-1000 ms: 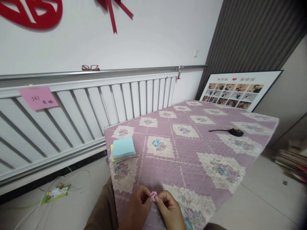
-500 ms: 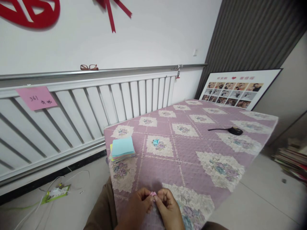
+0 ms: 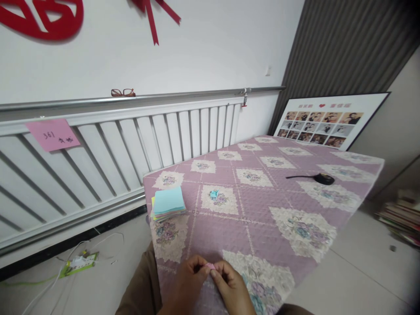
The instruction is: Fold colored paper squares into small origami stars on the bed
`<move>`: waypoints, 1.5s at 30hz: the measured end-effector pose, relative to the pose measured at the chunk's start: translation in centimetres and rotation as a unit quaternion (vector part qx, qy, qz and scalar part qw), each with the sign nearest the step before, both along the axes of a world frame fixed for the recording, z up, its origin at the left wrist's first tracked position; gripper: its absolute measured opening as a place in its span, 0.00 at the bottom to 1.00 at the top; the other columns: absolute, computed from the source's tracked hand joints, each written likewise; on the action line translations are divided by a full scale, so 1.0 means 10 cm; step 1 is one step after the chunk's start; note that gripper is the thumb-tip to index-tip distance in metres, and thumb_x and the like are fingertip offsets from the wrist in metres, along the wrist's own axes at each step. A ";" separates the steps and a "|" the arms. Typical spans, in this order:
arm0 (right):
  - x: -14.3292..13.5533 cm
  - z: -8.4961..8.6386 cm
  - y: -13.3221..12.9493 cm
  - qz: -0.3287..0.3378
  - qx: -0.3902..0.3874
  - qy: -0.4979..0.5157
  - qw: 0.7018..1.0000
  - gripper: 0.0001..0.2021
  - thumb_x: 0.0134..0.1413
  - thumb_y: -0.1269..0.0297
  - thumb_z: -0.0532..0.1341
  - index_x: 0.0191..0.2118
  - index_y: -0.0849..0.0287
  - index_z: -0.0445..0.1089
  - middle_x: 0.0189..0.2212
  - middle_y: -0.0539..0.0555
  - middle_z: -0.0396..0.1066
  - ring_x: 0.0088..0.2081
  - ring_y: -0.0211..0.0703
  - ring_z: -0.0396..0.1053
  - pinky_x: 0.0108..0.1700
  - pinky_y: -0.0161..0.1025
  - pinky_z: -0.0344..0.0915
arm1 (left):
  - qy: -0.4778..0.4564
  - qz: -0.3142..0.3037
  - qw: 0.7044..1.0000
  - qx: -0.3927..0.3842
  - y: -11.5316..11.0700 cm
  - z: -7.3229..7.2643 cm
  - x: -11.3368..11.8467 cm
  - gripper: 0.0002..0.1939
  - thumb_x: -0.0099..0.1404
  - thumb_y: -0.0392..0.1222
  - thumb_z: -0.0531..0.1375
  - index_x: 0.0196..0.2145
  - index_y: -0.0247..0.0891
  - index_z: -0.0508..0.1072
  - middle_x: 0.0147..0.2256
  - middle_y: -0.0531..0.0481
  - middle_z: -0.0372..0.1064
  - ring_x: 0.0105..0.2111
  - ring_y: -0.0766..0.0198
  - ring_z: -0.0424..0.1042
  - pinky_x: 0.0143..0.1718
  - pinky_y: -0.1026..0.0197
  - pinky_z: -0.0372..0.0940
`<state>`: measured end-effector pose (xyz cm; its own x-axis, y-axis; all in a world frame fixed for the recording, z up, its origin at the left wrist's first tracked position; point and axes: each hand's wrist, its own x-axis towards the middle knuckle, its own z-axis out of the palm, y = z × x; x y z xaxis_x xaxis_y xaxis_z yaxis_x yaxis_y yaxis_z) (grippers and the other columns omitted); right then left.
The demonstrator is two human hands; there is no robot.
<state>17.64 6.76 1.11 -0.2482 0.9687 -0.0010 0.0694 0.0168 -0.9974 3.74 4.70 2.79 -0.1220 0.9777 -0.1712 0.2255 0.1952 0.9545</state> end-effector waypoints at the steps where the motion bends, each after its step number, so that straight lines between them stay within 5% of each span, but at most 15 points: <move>1: 0.00 -0.01 0.00 0.000 0.002 -0.007 1.000 0.17 0.49 0.48 0.59 0.23 0.57 0.63 0.20 0.46 0.59 0.25 0.37 0.57 0.29 0.34 0.57 | 0.003 0.001 1.000 -0.002 0.00 0.00 0.00 0.07 0.56 0.44 0.57 0.25 0.38 0.70 0.25 0.55 0.66 0.30 0.64 0.64 0.34 0.63 0.58; 15: -0.02 -0.04 -0.02 -0.028 0.038 -0.022 0.999 0.16 0.52 0.49 0.59 0.25 0.57 0.68 0.22 0.49 0.67 0.27 0.41 0.65 0.31 0.35 0.62 | -0.039 -0.010 0.999 -0.009 0.04 0.06 -0.06 0.09 0.54 0.45 0.59 0.30 0.38 0.74 0.27 0.53 0.72 0.31 0.62 0.68 0.35 0.62 0.61; 26: 0.09 -0.11 0.04 0.024 0.242 -0.210 0.947 0.06 0.56 0.66 0.57 0.33 0.55 0.72 0.31 0.53 0.71 0.36 0.46 0.69 0.40 0.41 0.65 | 0.230 -0.097 0.964 0.096 -0.05 -0.07 -0.18 0.08 0.61 0.35 0.55 0.34 0.41 0.74 0.35 0.51 0.71 0.40 0.60 0.67 0.44 0.59 0.59; 32: 0.14 -0.11 0.04 0.046 0.272 -0.252 0.928 0.07 0.57 0.68 0.57 0.40 0.54 0.70 0.34 0.53 0.72 0.37 0.46 0.70 0.40 0.41 0.66 | 0.259 -0.114 0.951 0.123 -0.06 -0.14 -0.18 0.10 0.63 0.33 0.54 0.36 0.42 0.74 0.37 0.51 0.70 0.41 0.61 0.66 0.45 0.59 0.58; 37: 0.14 -0.17 0.05 0.040 0.288 -0.285 0.913 0.08 0.59 0.70 0.54 0.31 0.55 0.68 0.29 0.52 0.70 0.33 0.44 0.69 0.36 0.40 0.65 | 0.264 -0.117 0.949 0.123 -0.03 -0.20 -0.20 0.09 0.62 0.33 0.56 0.36 0.42 0.75 0.37 0.50 0.70 0.41 0.61 0.66 0.45 0.59 0.59; 45: 0.09 -0.20 0.05 0.019 0.315 -0.333 0.889 0.08 0.57 0.72 0.56 0.27 0.56 0.66 0.27 0.51 0.68 0.31 0.43 0.68 0.34 0.38 0.63 | 0.243 -0.110 0.957 0.119 -0.02 -0.10 -0.21 0.11 0.58 0.29 0.56 0.37 0.41 0.73 0.37 0.51 0.70 0.39 0.62 0.66 0.43 0.60 0.59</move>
